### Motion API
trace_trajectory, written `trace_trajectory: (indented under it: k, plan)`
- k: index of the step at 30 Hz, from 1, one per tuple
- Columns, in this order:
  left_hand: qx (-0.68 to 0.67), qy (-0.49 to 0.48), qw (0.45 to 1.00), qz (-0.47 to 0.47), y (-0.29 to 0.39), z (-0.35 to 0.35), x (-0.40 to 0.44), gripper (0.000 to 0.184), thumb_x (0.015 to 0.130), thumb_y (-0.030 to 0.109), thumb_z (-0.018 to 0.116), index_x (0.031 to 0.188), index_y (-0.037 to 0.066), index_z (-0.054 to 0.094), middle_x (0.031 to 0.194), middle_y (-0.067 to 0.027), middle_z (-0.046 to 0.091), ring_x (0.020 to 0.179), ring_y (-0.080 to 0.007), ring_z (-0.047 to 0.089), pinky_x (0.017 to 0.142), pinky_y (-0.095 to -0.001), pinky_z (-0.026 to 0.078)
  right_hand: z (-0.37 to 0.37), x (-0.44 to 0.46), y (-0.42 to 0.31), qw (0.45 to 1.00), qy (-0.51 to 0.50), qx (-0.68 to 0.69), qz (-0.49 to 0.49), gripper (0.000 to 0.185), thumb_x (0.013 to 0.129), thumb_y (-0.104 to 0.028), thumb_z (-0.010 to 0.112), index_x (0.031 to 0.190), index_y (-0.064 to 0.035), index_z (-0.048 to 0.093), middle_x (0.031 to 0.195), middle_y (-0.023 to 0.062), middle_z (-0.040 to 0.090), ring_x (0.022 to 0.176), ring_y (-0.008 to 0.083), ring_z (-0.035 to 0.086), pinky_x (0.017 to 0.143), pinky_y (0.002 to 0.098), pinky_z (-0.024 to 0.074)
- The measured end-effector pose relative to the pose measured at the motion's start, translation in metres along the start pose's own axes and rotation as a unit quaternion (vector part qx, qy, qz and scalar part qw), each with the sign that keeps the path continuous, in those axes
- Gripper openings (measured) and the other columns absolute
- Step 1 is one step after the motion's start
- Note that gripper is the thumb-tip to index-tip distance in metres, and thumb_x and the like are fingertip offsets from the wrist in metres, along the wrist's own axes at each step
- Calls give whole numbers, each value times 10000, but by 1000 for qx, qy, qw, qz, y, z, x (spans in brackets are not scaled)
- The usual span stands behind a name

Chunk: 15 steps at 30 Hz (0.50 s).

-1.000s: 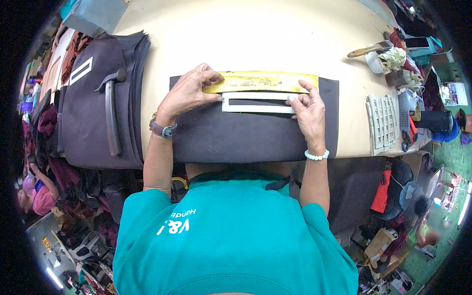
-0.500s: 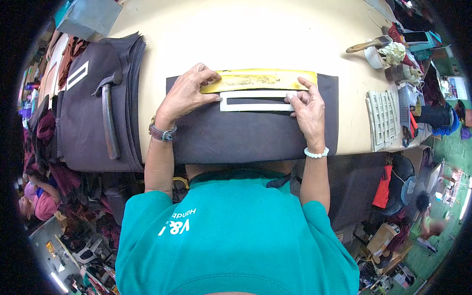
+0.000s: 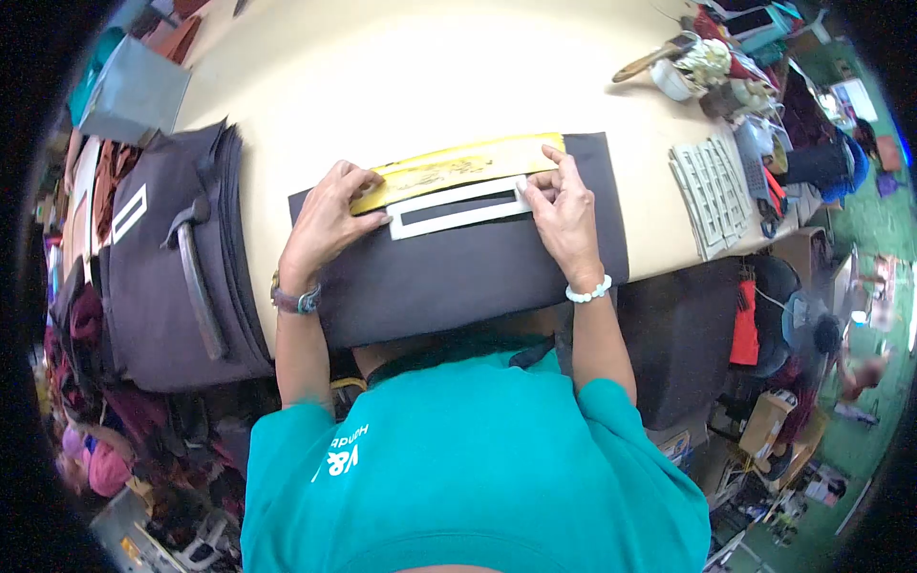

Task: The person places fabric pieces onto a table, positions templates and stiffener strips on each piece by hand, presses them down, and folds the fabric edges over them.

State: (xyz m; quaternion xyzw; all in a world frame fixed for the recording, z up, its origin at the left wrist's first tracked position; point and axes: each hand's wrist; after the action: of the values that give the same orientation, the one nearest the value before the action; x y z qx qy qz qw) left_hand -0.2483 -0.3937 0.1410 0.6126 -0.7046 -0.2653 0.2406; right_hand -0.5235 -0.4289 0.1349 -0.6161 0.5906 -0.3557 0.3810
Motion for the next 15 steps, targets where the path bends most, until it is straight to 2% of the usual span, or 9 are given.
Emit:
trace_trajectory:
  k: [5, 8, 11, 15]
  plan:
    - [-7, -4, 1000, -12, 2, 1, 0, 387, 662, 142, 738, 993, 13, 584, 885, -111, 517, 861, -274, 534, 774, -367, 435, -6, -9, 5, 1000, 19, -24, 5, 449, 781, -31, 618, 1195, 63, 474, 730, 87, 637, 655, 112, 597, 632, 251, 479]
    - [-4, -9, 1000, -11, 3, 0, 0, 380, 660, 135, 738, 986, 14, 587, 886, -110, 520, 860, -271, 537, 766, -368, 439, -3, -9, 5, 999, 27, -19, 19, 460, 773, -21, 646, 1192, 71, 479, 728, 40, 620, 651, 69, 545, 621, 213, 455]
    - [-11, -9, 1000, -8, 3, -1, 0, 373, 659, 132, 736, 979, 11, 588, 882, -109, 523, 851, -270, 540, 756, -368, 443, -3, -8, 1, 999, 36, -18, 29, 463, 757, -17, 658, 1178, 75, 491, 711, 43, 629, 647, 64, 548, 613, 208, 452]
    - [-12, -10, 1000, -18, 8, -2, 0, 367, 660, 127, 731, 975, 6, 588, 876, -113, 523, 838, -272, 543, 746, -367, 448, -2, -6, 7, 998, 53, -12, 21, 446, 739, -20, 659, 1153, 58, 512, 713, 101, 657, 641, 130, 619, 627, 258, 486]
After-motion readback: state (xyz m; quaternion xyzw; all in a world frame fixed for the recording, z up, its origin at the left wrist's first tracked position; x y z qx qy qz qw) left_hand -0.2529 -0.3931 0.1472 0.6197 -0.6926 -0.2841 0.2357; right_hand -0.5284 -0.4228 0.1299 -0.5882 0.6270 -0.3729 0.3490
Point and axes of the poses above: each hand's wrist, its own x-axis towards the middle knuckle, its own z-axis out of the palm, y = z × x
